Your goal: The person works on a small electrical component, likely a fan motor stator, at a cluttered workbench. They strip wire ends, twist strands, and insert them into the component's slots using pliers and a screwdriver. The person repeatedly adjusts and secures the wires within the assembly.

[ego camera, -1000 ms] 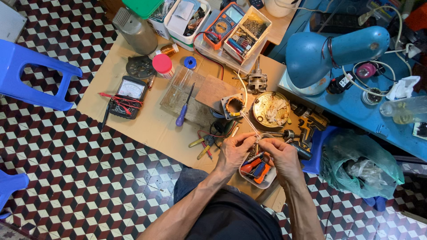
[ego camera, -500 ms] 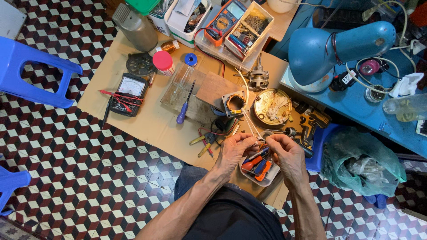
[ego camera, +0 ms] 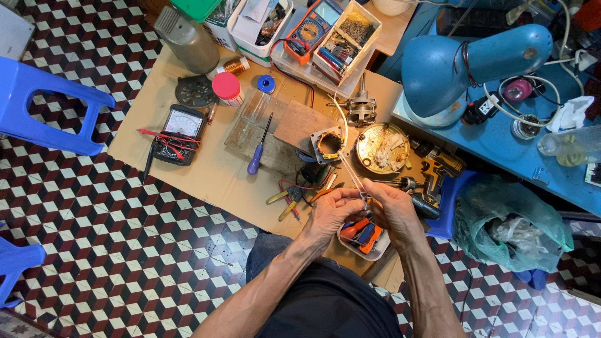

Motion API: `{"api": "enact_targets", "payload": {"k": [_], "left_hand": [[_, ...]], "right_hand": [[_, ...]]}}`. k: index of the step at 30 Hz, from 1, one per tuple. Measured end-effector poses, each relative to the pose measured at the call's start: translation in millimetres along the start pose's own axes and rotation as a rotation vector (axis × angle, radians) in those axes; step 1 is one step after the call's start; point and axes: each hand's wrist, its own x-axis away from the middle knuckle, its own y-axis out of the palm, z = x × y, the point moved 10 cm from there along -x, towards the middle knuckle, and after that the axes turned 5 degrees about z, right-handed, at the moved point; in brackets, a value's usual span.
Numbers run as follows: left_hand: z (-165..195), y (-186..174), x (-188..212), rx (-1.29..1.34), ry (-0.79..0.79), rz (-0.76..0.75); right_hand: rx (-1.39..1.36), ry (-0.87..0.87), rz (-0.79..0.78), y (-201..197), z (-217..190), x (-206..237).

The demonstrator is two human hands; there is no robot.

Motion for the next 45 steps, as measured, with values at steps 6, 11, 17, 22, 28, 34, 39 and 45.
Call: {"api": "enact_targets", "payload": {"k": [6,11,17,22,28,34,39,45], "left_hand": [[2.6,1.4,1.3,0.015,0.016,-0.011],[5.4,3.5,2.0,0.036,-0.012,-0.013],[12.6,2.6,-3.2,-0.009,0.000,-0.028],[15.6,-7.3,-11.4,-0.065,-0.018,0.036],[22.5,-0.2,-12.8,-0.059,-0.024,0.048],[13.1,1.6,-14.7,0.090,-0.095,0.049],[-1.5,2.9,-25.1,0.309,-0.159,0.036],[6.7,-3.0,-30.1,0.396,-0.090,0.067]], "right_hand": [[-0.026,0.006,0.002,5.0,-3.7,-5.5],[-0.031,-0.064,0.038,1.3,-9.7,-1.4],[-0.010,-0.115,0.025,-7.7,-9.3,-3.9],[-0.052,-0.013,0.000,-12.8,3.8,-12.9],[-0.138,0.011,-0.055,-8.6,6.9,-12.8],[-0.063,-0.022,-0.025,-12.5,3.6,-12.6],[-0.060,-0.055,-0.018,-11.9,0.6,-11.8],[0.075,-0.124,0.181,-26.4,-11.0,-6.9]]}}
